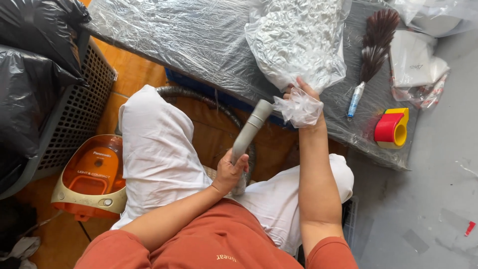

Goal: The person is placing a cushion into a plastic bag, using a vacuum to remove air for compression, and then sealing the bag with tape.

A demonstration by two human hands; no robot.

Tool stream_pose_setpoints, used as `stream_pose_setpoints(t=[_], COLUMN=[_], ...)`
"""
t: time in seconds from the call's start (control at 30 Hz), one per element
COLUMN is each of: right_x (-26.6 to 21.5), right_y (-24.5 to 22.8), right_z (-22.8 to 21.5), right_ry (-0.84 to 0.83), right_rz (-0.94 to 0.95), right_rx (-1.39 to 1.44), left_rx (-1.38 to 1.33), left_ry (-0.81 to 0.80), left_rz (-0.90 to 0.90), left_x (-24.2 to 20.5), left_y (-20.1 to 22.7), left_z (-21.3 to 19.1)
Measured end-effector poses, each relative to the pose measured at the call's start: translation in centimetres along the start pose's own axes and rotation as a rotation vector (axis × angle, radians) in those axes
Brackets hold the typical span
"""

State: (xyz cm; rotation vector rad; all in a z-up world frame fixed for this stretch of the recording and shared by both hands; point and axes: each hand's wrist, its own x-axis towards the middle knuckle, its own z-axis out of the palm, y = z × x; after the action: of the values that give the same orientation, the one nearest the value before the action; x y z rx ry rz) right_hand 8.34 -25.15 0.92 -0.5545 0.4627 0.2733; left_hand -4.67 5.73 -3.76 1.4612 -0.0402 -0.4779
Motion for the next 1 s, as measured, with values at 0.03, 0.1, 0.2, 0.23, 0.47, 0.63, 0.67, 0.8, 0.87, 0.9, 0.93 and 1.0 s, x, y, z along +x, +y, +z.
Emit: stream_pose_setpoints(t=[0.03,0.1,0.2,0.23,0.47,0.63,0.67,0.8,0.87,0.9,0.93,1.0], right_x=[-0.9,-3.1,-4.3,-3.3,-1.7,-0.1,0.2,-0.2,-1.1,-1.6,-1.8,-2.1], right_y=[0.8,2.3,3.3,3.2,2.6,2.2,2.2,3.3,3.9,4.2,4.3,4.4], right_z=[1.7,4.7,5.1,3.3,1.9,-1.3,-1.6,-1.2,1.1,2.1,2.5,3.4], right_ry=[-0.001,0.101,0.437,0.445,0.7,0.669,0.688,0.839,0.836,0.834,0.828,0.806], right_rz=[-0.002,-0.088,-0.296,-0.298,-0.121,-0.069,-0.07,-0.003,0.05,0.099,0.106,0.178], right_rx=[0.005,-0.159,-0.657,-0.654,-1.567,-1.872,-1.903,-2.06,-2.108,-2.155,-2.156,-2.269], left_rx=[0.005,-0.239,-0.504,-0.503,-0.418,-0.275,-0.187,-0.361,-0.416,-0.469,-0.47,-0.547], left_ry=[-0.002,0.24,0.313,0.308,0.273,0.196,0.106,-0.207,-0.226,-0.247,-0.242,-0.341], left_rz=[-0.001,-0.111,-0.176,-0.181,-0.36,-0.48,-0.509,-0.477,-0.426,-0.372,-0.377,-0.315], left_x=[0.6,1.4,2.6,2.9,5.2,10.3,11.2,15.7,16.7,17.2,18.2,20.1], left_y=[-0.7,-2.1,-2.2,-2.8,2.0,-2.5,-3.7,-11.1,-10.5,-10.4,-10.8,-11.7], left_z=[-0.1,0.0,-1.3,-1.1,2.8,8.3,9.3,12.8,13.7,14.1,14.5,15.2])
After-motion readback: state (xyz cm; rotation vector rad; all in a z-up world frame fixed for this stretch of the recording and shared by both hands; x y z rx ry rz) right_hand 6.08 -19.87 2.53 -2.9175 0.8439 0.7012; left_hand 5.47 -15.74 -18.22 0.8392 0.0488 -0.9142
